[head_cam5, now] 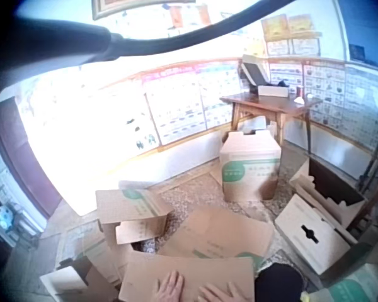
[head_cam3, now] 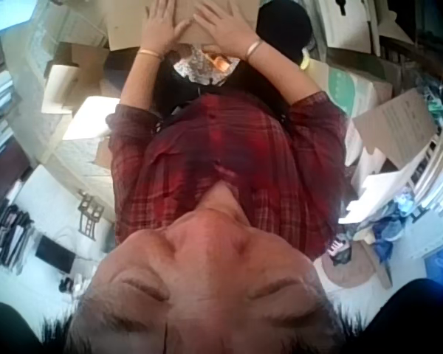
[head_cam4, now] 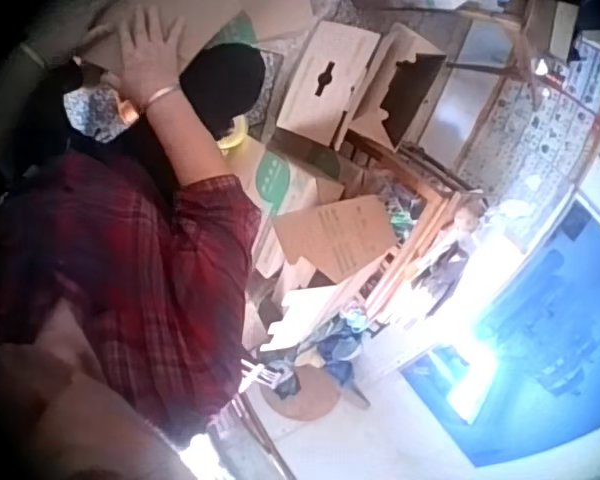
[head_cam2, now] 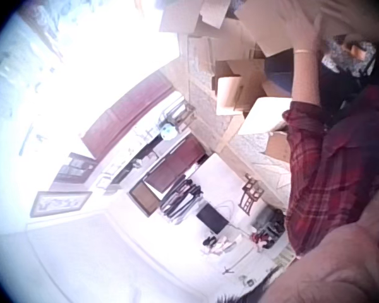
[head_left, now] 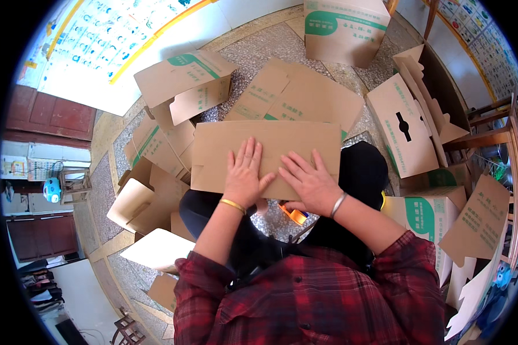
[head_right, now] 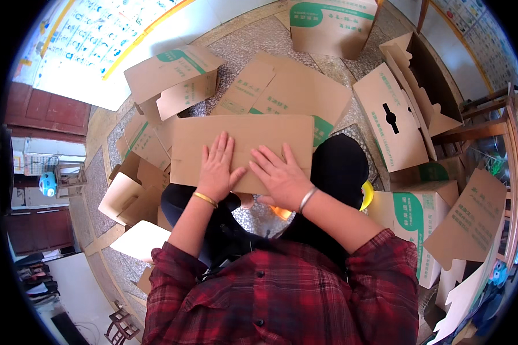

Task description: The person sits on the floor and assembles flat-packed cardboard boxes. They fold the flaps to form the box shape and use yellow tape to secure the seams. The person handles multiple boxes, stacking the finished ones aside.

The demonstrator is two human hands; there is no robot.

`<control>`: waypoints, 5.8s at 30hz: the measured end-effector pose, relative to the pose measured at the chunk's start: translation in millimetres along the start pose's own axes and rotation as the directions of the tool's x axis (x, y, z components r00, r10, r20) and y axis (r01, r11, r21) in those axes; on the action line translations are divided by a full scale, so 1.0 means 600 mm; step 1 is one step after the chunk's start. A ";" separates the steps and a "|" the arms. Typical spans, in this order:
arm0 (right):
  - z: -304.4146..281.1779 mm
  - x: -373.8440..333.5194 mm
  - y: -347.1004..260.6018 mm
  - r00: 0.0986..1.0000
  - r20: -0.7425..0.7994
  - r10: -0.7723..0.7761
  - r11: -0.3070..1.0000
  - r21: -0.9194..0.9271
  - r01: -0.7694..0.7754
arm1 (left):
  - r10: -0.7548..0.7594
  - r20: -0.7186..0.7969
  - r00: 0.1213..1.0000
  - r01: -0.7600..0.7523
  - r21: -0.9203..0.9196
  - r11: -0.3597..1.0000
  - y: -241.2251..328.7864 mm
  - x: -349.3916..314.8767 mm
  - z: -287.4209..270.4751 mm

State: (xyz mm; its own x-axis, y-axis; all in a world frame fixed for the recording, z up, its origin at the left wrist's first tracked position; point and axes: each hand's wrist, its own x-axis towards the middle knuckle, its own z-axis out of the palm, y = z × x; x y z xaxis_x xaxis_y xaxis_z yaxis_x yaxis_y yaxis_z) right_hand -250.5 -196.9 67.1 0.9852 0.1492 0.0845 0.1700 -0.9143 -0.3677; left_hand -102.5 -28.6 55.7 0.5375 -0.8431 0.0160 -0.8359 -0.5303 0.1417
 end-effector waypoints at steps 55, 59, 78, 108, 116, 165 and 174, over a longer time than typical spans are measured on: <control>0.455 -0.598 0.297 -0.084 0.266 0.960 -0.207 0.477 -0.854 | -0.029 0.056 0.998 0.027 0.035 0.999 0.009 0.119 -0.004; 0.477 -0.590 0.317 -0.036 0.262 0.964 -0.146 0.412 -0.899 | -0.032 0.091 0.995 0.026 0.066 0.997 0.004 0.116 -0.002; 0.529 -0.483 0.382 -0.370 0.426 0.825 -0.550 0.458 -0.699 | -0.078 0.143 0.987 0.058 0.138 0.989 0.026 0.091 -0.009; -0.178 -0.238 0.222 0.469 -0.532 0.705 0.686 0.680 -0.260 | -0.058 -0.176 0.983 -0.006 -0.348 0.938 -0.007 -0.088 0.002; -0.185 -0.107 0.110 0.596 -0.141 0.790 0.012 0.976 0.216 | -0.096 -0.283 0.954 -0.068 -0.518 0.853 -0.034 -0.093 -0.018; -0.166 -0.200 0.134 0.351 -0.349 0.869 0.283 0.932 0.227 | -0.558 0.053 0.828 0.476 -0.593 0.649 -0.187 -0.111 -0.020; 0.150 -0.435 0.341 0.058 -0.363 0.930 0.252 0.515 -0.819 | -0.472 0.162 0.867 0.399 -0.794 0.460 -0.199 -0.085 -0.011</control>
State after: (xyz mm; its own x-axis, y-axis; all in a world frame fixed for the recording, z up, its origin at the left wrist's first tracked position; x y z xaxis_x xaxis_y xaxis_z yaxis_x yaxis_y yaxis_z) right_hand -470.7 -388.9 -113.1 0.2070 -0.9783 -0.0006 -0.7529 -0.1589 -0.6386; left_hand -29.2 78.4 44.3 0.8425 -0.4948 -0.2130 -0.0821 -0.5088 0.8570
